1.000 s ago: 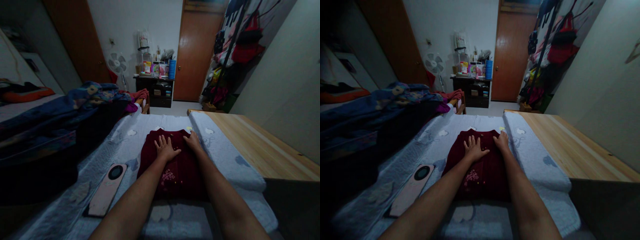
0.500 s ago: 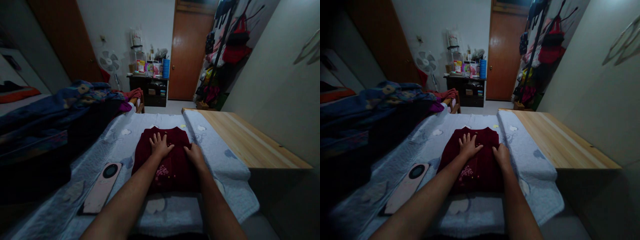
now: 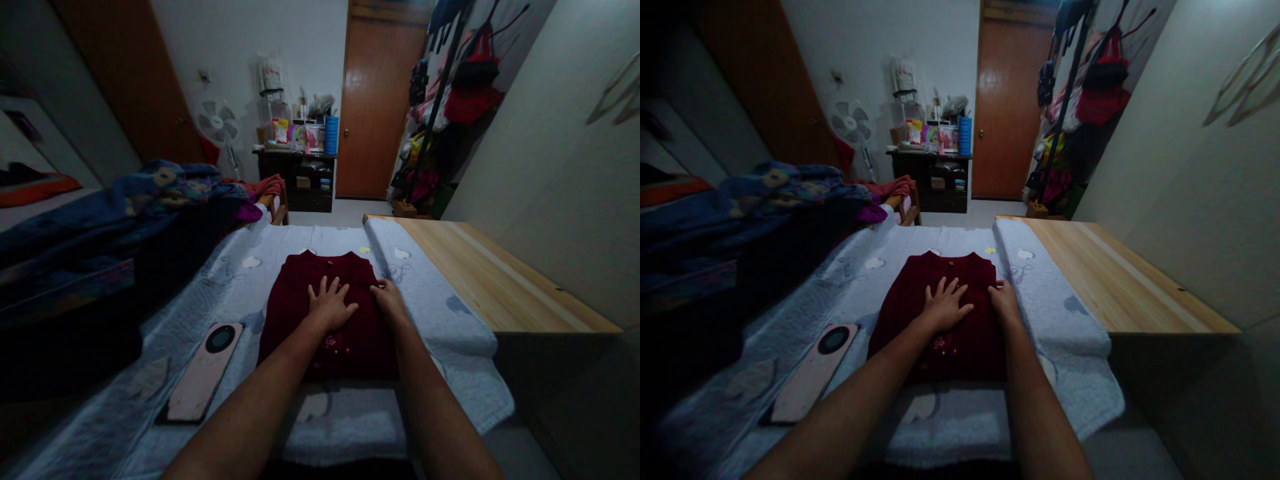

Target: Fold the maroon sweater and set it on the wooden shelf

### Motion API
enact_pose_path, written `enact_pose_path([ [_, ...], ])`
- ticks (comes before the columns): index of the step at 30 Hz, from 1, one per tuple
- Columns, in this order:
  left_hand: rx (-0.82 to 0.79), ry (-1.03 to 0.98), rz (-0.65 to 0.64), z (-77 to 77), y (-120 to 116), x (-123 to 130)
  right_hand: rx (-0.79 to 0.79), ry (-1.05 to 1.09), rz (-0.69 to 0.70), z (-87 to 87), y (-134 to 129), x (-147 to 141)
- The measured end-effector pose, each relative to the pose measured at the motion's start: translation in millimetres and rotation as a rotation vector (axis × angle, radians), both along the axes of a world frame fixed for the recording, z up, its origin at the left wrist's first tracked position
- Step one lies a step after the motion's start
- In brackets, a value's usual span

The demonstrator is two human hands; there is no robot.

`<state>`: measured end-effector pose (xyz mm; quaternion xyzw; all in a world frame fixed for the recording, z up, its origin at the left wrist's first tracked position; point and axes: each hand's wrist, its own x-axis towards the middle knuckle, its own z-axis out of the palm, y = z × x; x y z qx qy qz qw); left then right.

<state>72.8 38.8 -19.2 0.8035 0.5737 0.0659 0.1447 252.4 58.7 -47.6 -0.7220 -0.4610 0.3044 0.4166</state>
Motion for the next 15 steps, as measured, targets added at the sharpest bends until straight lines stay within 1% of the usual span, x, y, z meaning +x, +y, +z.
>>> enact_pose_path([
  [4, 0.000, 0.012, 0.014, -1.6, 1.6, 2.8, 0.028, -0.079, -0.001, 6.6, 21.5, 2.0],
  [8, 0.040, 0.007, 0.028, -2.8, -1.2, 3.2, 0.033, -0.081, 0.043, 7.3, 37.9, -1.8],
  [10, 0.108, -0.003, 0.048, -2.1, -4.4, 2.8, 0.042, -0.049, 0.067, 4.9, 42.4, -5.3],
  [12, 0.217, -0.014, 0.062, -0.7, -7.9, 1.7, 0.061, -0.017, 0.080, 1.4, 45.1, -9.0],
  [14, 0.313, -0.018, 0.036, 0.1, -10.3, 0.0, 0.080, -0.006, 0.074, -2.4, 46.1, -12.0],
  [15, 0.329, -0.016, 0.012, -0.1, -10.7, -1.0, 0.085, -0.012, 0.062, -4.2, 46.0, -12.8],
])
